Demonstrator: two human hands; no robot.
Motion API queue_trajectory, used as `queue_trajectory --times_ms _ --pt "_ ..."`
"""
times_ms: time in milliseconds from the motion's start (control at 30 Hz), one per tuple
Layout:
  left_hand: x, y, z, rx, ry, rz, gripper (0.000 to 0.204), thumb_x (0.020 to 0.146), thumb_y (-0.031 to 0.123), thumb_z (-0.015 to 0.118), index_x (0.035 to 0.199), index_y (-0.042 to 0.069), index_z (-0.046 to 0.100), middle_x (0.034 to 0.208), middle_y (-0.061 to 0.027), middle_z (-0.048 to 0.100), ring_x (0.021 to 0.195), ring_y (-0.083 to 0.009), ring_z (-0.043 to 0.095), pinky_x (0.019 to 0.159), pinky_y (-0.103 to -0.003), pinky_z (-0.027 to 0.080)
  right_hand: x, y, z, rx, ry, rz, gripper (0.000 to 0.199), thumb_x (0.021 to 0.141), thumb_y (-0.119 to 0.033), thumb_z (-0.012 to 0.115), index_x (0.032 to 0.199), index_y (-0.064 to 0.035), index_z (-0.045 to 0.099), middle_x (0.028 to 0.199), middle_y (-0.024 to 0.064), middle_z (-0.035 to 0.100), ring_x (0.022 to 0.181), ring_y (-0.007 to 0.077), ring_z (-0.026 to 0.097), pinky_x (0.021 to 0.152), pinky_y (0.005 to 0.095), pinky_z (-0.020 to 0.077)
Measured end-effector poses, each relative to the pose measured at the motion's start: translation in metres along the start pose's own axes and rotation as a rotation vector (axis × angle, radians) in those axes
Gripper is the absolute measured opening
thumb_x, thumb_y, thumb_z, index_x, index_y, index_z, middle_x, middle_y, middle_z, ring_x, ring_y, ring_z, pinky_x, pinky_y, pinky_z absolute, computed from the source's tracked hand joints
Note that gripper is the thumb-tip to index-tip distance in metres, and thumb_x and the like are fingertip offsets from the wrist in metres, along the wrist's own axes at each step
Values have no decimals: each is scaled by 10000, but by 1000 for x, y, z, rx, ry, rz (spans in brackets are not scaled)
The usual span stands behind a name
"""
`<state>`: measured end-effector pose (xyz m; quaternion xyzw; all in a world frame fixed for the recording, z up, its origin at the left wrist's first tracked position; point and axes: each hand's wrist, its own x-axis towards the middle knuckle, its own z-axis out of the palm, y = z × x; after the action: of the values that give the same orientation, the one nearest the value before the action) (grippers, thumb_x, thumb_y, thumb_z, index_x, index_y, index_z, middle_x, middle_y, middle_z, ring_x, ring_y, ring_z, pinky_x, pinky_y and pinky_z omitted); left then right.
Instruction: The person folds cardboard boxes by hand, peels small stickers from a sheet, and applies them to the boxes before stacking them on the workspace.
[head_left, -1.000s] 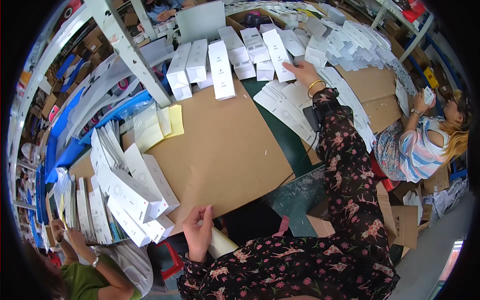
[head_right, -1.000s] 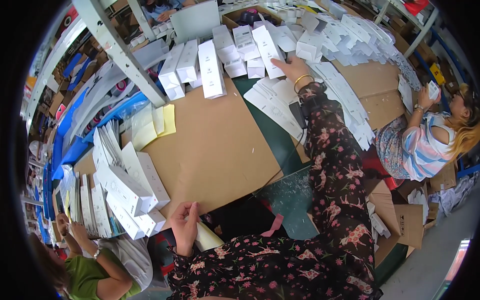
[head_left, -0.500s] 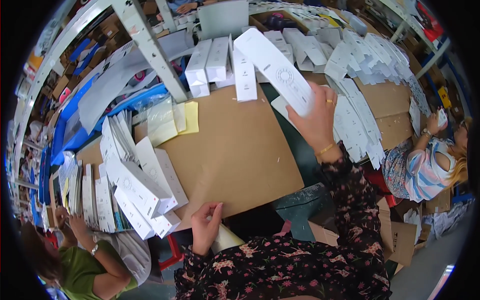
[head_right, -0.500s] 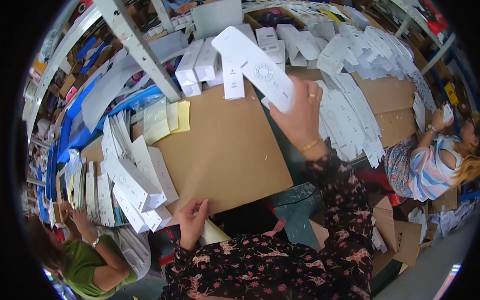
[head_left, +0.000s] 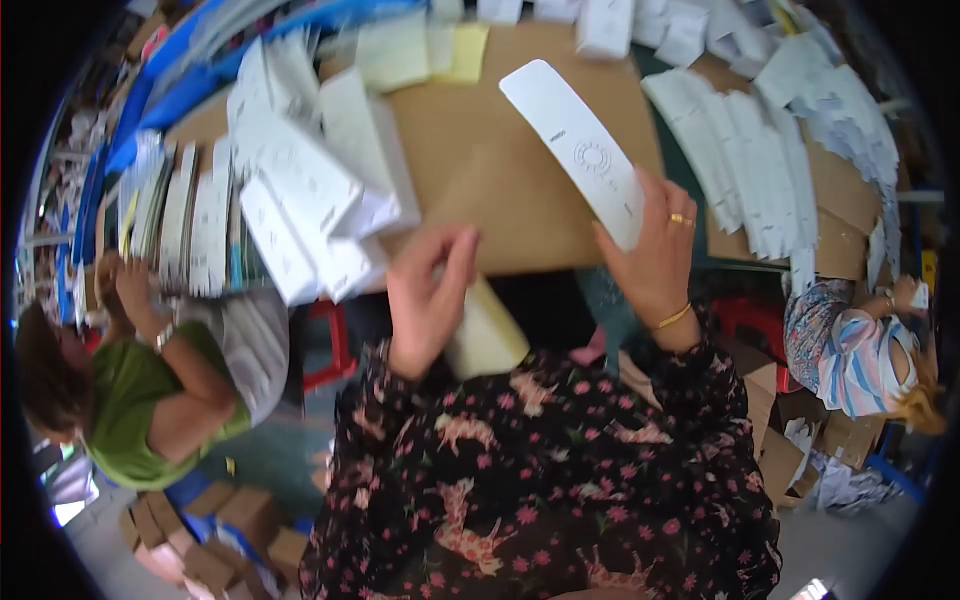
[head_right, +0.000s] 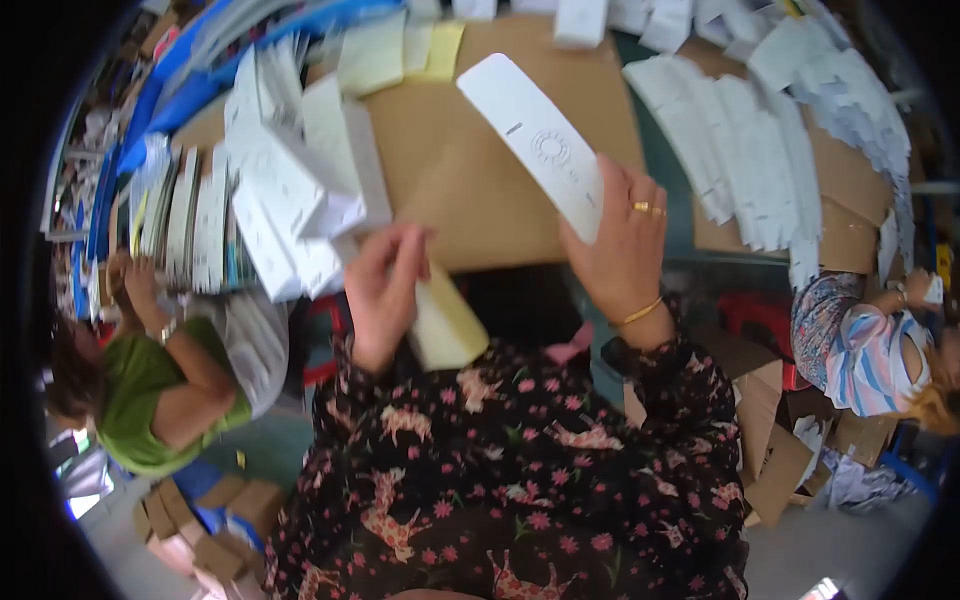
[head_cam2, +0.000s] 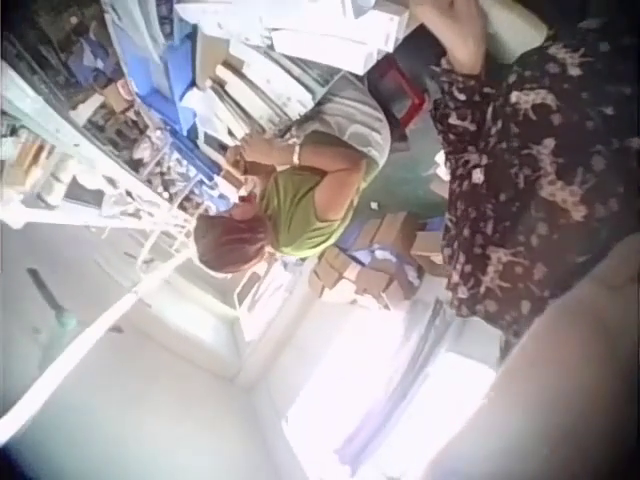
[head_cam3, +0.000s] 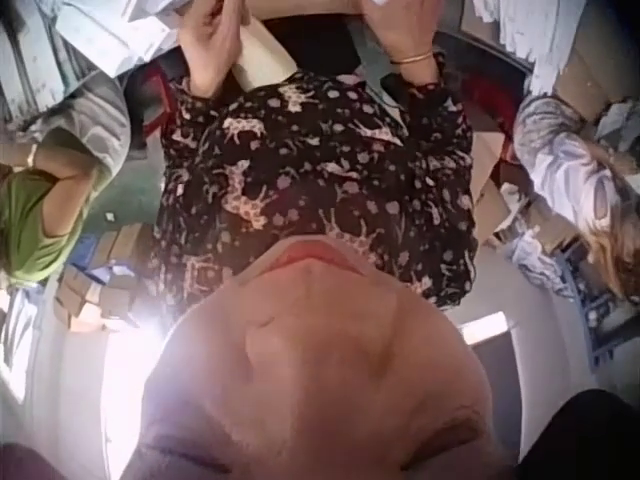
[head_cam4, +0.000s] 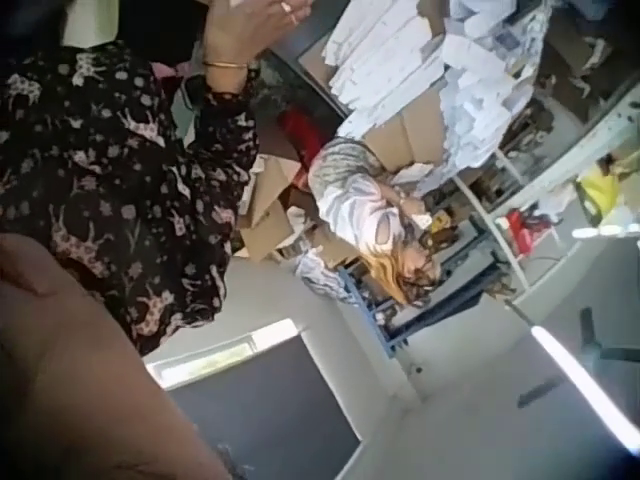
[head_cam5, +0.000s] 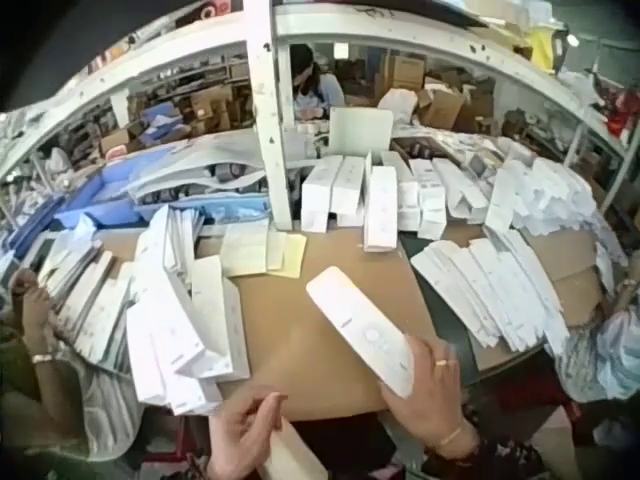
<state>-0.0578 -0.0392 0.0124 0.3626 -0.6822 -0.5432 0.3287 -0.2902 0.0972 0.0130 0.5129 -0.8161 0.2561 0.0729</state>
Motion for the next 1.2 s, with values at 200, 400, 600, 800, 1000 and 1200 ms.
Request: queue_trajectory --times_ms 200,400,600,800,1000,1200 --pt "-8 9 -15 -151 291 360 229 1117 119 550 1177 -60 679 869 -70 680 707 -85 609 641 -209 438 -5 -37 -13 142 -169 1 618 955 -176 757 1488 -38 476 1271 159 632 1102 272 594 935 377 483" --pt "-14 2 -18 -43 431 663 216 1101 51 532 1254 -69 626 916 -98 702 757 -123 649 686 -229 477 -3 -72 -12 1314 -882 494 557 1019 -114 707 1509 -48 450 1032 51 731 875 102 648 799 229 509" --pt "-15 27 0 -427 336 246 264 1048 -31 593 1312 -45 604 986 -97 734 820 -150 682 779 -256 530 11 -80 -4 1444 -423 448 600 977 3 717 1508 -38 442 1065 70 723 926 106 650 840 253 523" --pt "-16 15 -21 -522 47 -156 201 1012 -17 685 1211 -38 672 1009 -45 744 881 -101 684 823 -243 538 18 -70 -4 1230 -226 254 510 931 54 743 1403 4 559 1071 90 708 906 126 658 812 283 537" --pt "-12 9 -17 -466 2 -100 166 1001 22 731 1149 -41 691 1013 -17 752 911 -49 670 810 -215 528 20 -73 -4 539 128 -371 252 867 64 782 1108 4 740 978 83 684 851 167 659 729 286 522" --pt "-16 9 -16 -456 -32 -98 141 995 5 728 1122 -39 685 1040 -36 757 920 -59 676 798 -207 524 18 -83 6 615 -19 -396 201 834 45 806 1023 -16 778 955 81 684 818 198 661 684 291 523"
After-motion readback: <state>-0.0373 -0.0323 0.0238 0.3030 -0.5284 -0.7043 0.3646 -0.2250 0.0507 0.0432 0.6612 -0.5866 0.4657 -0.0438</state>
